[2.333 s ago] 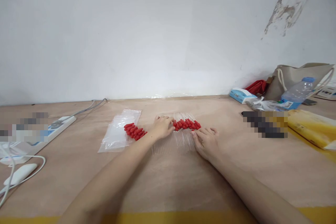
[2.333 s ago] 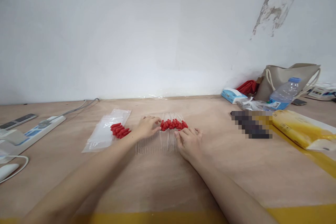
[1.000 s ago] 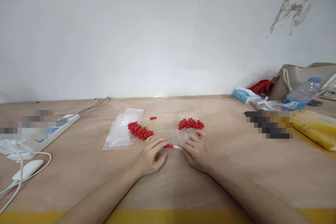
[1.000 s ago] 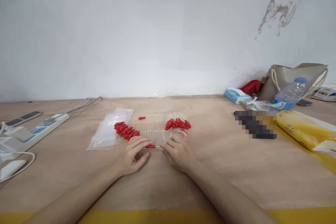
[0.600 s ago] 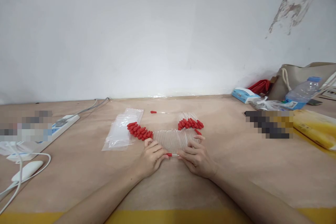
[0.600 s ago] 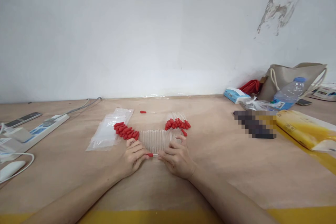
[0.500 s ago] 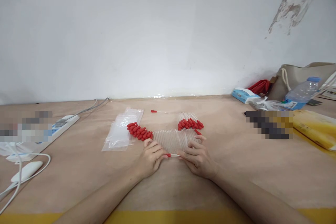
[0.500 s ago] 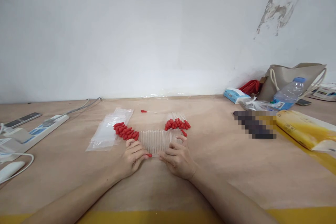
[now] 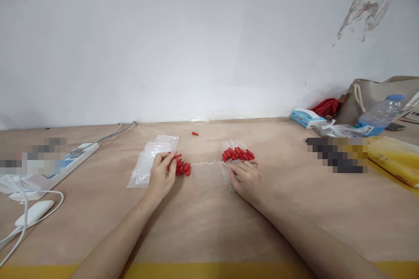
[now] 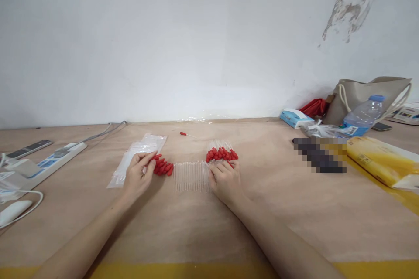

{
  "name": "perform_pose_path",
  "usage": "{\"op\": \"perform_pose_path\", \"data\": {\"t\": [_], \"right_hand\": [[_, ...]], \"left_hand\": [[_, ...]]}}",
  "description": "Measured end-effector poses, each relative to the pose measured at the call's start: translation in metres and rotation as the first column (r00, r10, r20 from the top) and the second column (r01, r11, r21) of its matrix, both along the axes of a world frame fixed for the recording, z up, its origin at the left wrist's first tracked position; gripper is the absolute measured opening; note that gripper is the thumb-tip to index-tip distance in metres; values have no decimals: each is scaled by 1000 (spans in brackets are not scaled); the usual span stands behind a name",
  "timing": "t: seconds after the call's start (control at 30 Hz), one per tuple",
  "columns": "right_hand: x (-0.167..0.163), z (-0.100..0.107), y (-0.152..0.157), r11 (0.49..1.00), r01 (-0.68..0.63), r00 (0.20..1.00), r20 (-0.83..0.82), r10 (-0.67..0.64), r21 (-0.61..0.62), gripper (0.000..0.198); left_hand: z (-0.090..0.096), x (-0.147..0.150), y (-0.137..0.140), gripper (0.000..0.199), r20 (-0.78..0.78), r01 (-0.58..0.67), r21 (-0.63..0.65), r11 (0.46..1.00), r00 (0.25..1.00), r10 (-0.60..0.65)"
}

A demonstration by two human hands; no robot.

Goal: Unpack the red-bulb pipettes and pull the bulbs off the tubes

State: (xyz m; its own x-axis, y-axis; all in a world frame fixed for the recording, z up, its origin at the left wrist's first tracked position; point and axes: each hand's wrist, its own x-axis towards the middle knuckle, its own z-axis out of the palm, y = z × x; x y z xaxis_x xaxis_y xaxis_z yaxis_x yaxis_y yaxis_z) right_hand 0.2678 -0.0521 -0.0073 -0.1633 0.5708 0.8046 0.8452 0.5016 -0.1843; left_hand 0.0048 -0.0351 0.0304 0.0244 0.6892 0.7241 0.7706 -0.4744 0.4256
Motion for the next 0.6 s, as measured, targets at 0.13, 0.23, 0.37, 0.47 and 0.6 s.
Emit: {"op": "perform_pose_path", "data": {"t": [0.13, 0.23, 0.37, 0.47, 0.6], "right_hand": [[-2, -3, 3, 1000, 7, 999, 35, -7, -5, 16], [-3, -4, 1, 999, -10, 995, 95, 13, -36, 12], [-2, -4, -3, 996, -34, 989, 141, 45, -78, 12], [0, -4, -4, 992, -43, 987, 150, 60, -116, 14], [1, 0, -7, 985, -78, 984, 148, 101, -153, 17]], "left_hand": [[6, -15, 5, 28, -55, -100, -60, 993, 994, 96], [5, -13, 4, 20, -156, -99, -39, 994, 984, 92], [0, -2, 4, 16, -388, -63, 15, 998, 919, 64], [-3, 1, 5, 16, -459, -89, 46, 995, 883, 100], [-4, 0, 4, 16, -459, -74, 62, 995, 883, 95]]}}
